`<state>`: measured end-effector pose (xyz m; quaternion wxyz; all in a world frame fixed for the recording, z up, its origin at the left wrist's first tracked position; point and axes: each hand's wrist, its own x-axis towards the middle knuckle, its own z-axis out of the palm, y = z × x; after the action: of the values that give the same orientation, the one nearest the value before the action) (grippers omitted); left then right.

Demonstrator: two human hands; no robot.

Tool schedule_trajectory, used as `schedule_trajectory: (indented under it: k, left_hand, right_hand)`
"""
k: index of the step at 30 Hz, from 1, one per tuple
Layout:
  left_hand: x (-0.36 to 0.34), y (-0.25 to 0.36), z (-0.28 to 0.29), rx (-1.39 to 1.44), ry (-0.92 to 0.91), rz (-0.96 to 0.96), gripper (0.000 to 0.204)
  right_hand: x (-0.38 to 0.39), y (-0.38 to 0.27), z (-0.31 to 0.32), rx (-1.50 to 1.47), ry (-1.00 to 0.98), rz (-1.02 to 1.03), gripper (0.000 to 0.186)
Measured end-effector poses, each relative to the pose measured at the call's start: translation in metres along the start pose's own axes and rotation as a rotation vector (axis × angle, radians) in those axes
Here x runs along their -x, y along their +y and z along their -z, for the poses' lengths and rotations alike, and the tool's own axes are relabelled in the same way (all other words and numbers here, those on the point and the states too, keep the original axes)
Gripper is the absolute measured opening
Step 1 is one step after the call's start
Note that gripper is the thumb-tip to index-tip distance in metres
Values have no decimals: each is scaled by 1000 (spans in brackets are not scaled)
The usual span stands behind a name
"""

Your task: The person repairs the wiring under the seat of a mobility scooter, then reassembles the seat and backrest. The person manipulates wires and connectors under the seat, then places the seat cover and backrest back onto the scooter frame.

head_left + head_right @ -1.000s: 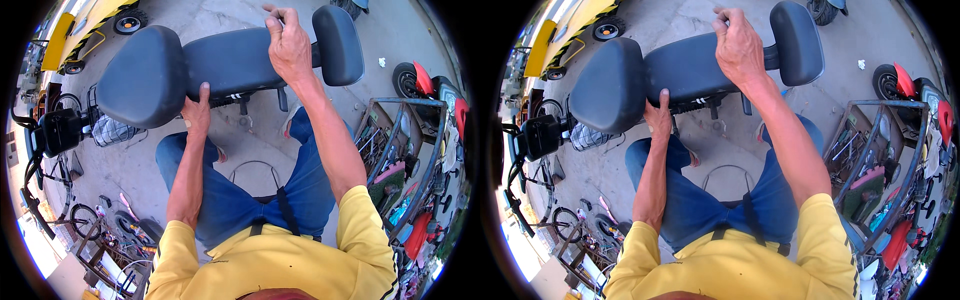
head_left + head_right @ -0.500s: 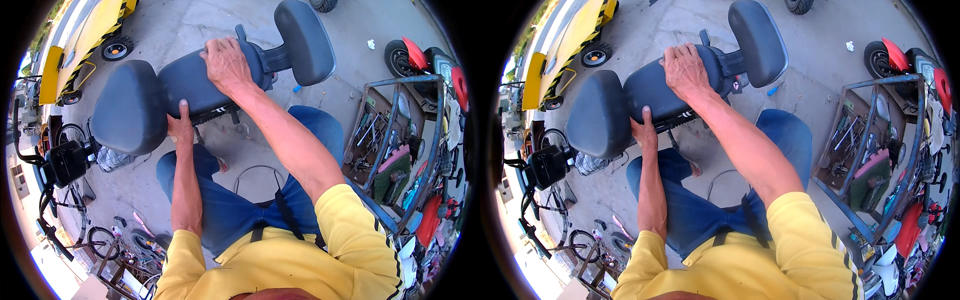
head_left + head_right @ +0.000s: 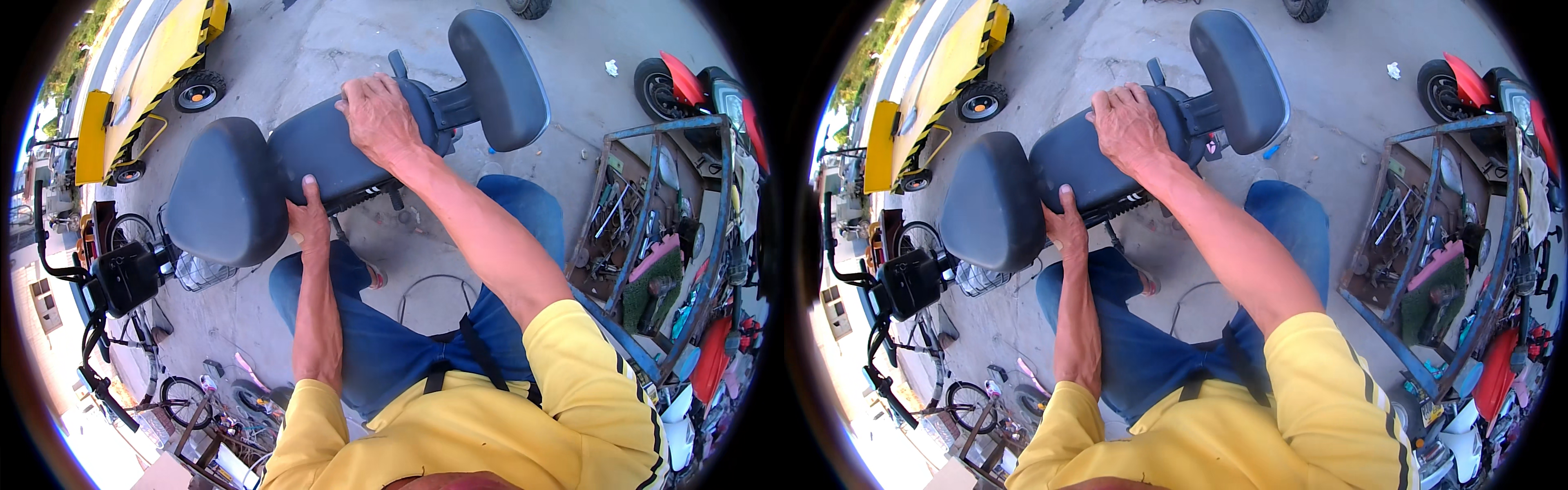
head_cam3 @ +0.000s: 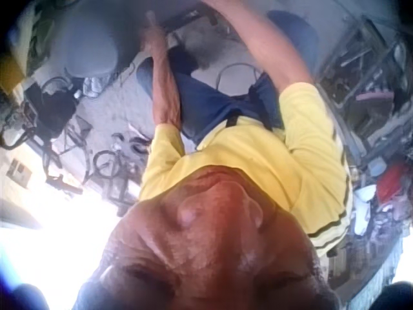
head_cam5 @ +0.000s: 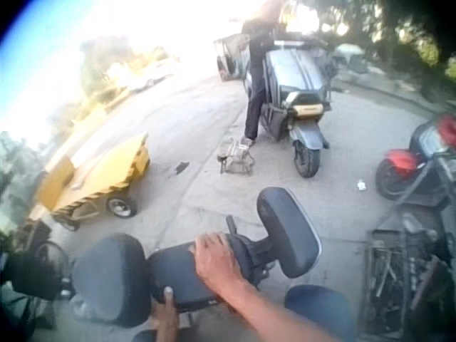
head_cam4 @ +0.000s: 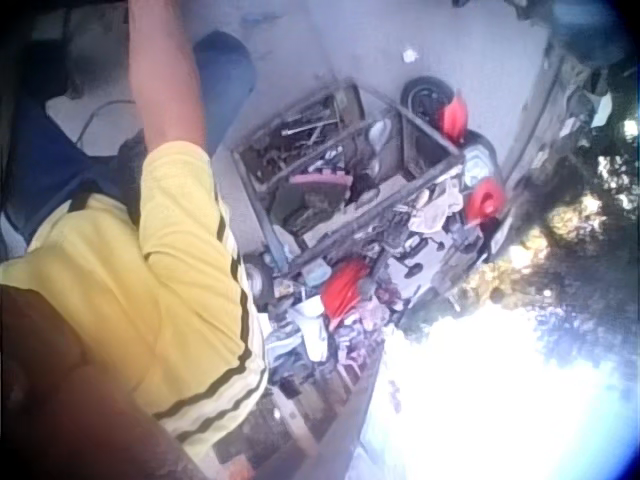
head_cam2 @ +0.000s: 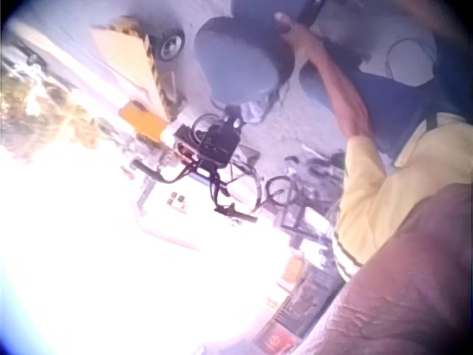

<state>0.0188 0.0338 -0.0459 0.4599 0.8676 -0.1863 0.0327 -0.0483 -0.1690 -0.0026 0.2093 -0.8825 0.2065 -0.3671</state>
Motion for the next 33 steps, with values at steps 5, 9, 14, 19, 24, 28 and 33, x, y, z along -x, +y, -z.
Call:
schedule_trajectory:
  k: [5, 9, 14, 19, 24, 28, 33]
  left_hand:
    - [7, -11, 1, -51, -15, -60, 77]
    - [6, -9, 8, -52, -21, -12, 72]
    - [1, 3, 0, -10, -30, -9, 68]
    - [-5, -7, -4, 32, 48, -57, 68]
    - [-10, -35, 9, -62, 17, -168, 75]
    - [-7, -27, 6, -62, 24, -137, 78]
    - [-1, -10, -2, -12, 44, -79, 77]
  right_hand:
    - [-20, -15, -5, -96, 106, 24, 19]
    - [-61, -54, 19, -153, 281, 114, 17]
    - [-26, -19, -22, -119, 74, -79, 19]
    - [-26, -12, -34, -216, 19, -77, 22]
    - [-45, -11, -17, -247, -274, -197, 27]
    - [-32, -9, -24, -230, -106, -99, 27]
    - [-39, -1, -22, -251, -171, -143, 26]
